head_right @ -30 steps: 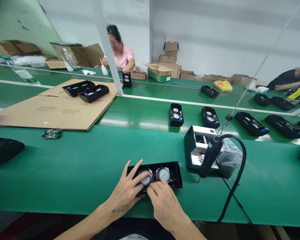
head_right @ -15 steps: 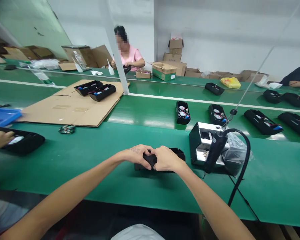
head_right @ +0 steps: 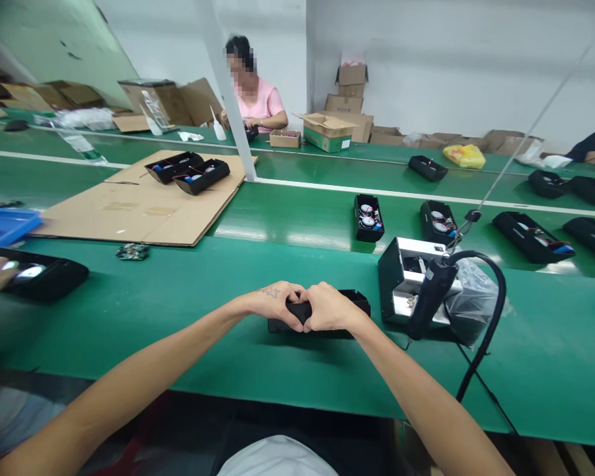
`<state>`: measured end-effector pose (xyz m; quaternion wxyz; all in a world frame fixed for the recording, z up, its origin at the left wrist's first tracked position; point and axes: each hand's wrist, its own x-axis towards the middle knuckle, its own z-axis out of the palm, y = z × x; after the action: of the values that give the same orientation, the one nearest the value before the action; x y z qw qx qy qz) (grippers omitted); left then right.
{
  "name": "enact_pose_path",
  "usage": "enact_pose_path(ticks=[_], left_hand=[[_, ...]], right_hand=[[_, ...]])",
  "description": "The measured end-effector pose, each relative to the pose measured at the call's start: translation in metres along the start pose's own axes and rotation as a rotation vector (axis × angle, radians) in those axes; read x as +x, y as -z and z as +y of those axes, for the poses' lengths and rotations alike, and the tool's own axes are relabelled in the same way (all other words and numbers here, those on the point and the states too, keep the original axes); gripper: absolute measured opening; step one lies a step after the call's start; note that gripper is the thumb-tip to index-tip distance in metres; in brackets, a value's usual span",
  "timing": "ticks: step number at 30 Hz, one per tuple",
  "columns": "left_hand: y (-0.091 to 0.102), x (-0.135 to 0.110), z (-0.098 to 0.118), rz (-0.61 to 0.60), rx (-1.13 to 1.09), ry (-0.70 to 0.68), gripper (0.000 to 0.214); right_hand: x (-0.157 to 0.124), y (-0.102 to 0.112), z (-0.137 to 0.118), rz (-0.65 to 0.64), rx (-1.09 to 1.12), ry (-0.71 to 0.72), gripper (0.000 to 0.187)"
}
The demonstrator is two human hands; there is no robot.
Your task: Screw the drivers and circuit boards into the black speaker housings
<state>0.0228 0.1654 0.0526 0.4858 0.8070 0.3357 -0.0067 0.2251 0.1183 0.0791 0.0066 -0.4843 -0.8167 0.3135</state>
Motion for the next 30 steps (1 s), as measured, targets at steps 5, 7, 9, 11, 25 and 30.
enact_pose_path(ticks=[5, 7, 9, 11, 25, 30], left_hand=[[0.000, 0.000, 0.002, 0.004, -0.009, 0.008, 0.050], [0.000, -0.001, 0.003, 0.004, -0.010, 0.010, 0.050], [0.001, -0.001, 0.002, 0.005, -0.011, 0.014, 0.050], [0.001, 0.000, 0.001, 0.004, -0.015, 0.017, 0.050], [-0.023, -0.017, -0.003, 0.108, 0.206, -0.198, 0.025], [-0.082, -0.041, -0.013, 0.344, 0.639, -0.358, 0.021]], right_hand=[[0.004, 0.001, 0.003, -0.013, 0.039, -0.003, 0.025], [0.005, 0.003, 0.004, -0.022, 0.049, -0.010, 0.026], [0.007, 0.006, 0.004, -0.042, 0.056, -0.021, 0.027], [0.008, 0.008, 0.003, -0.059, 0.059, -0.030, 0.028], [-0.038, -0.026, -0.010, 0.120, -0.104, 0.028, 0.042], [-0.109, -0.038, 0.018, 1.222, 0.030, 0.040, 0.035]])
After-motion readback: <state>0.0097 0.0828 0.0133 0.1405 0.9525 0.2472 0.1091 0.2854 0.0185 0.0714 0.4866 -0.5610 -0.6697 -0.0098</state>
